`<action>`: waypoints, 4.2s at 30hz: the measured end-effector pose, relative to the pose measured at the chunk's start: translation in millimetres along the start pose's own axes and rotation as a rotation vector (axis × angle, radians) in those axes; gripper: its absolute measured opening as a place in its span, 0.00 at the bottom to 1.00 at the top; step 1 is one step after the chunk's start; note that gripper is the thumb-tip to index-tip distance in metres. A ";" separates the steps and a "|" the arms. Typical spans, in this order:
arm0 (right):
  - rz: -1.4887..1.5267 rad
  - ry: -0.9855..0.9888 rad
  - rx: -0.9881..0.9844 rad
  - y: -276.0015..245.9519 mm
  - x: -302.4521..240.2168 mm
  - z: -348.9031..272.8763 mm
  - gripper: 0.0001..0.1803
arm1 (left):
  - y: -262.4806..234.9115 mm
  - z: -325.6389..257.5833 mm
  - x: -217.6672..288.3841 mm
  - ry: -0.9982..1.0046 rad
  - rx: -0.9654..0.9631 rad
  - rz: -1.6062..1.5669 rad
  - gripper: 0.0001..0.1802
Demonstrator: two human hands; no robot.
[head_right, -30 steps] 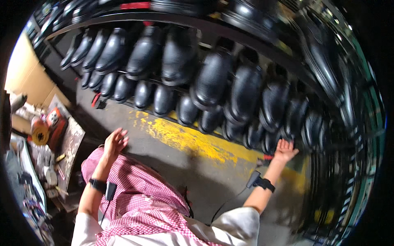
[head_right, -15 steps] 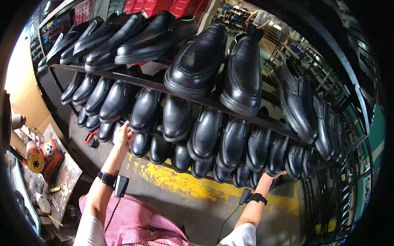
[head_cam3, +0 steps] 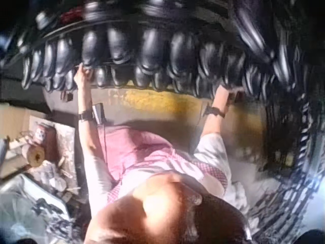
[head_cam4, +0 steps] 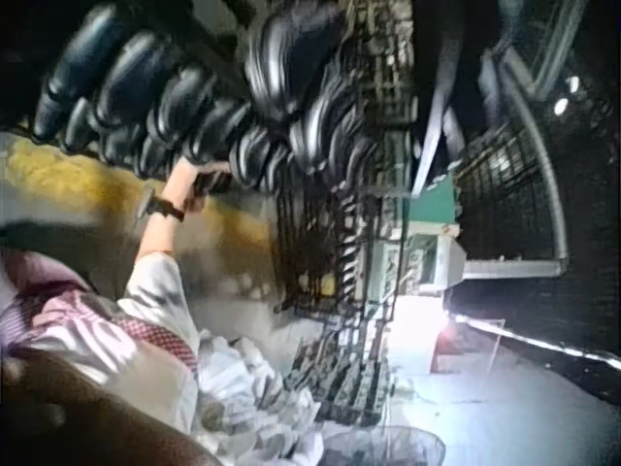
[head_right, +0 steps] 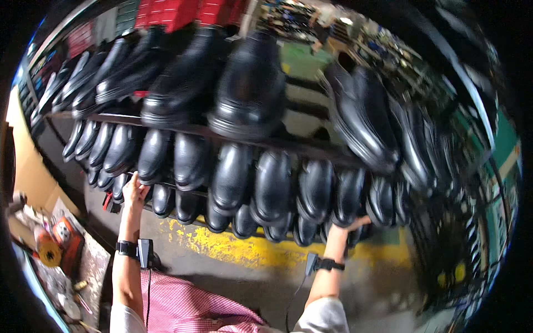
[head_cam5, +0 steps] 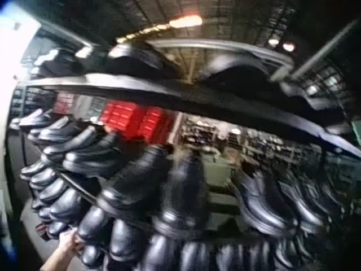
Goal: Sort shoes from a rack and perform a quick visual or machine-assisted check.
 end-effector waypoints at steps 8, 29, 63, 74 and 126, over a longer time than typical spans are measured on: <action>-0.007 -0.065 0.224 35.3 40.9 14.6 0.43 | -35.6 56.2 6.2 0.004 -0.018 0.021 0.17; -0.808 -0.071 0.324 42.6 -98.6 14.6 0.26 | -142.2 -136.9 -181.5 -0.364 -0.058 0.266 0.18; -0.306 0.195 -0.084 42.8 -55.5 -109.1 0.31 | -162.8 -159.2 -185.8 -0.390 -0.012 0.202 0.15; -0.588 0.659 -0.932 272.7 210.0 -306.1 0.37 | -176.8 -212.0 -44.4 0.171 0.074 0.436 0.14; -0.355 0.367 -1.102 566.0 498.3 -674.1 0.31 | -245.8 -266.8 8.3 0.714 0.295 0.634 0.09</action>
Point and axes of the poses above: each hand's wrist, its own z-axis towards the middle knuckle, its own y-axis out of the palm, x = y × z, the point moved 10 cm from there along z, towards the middle knuckle, and after that the axes turned 4 degrees about x, right-handed, at the moved point
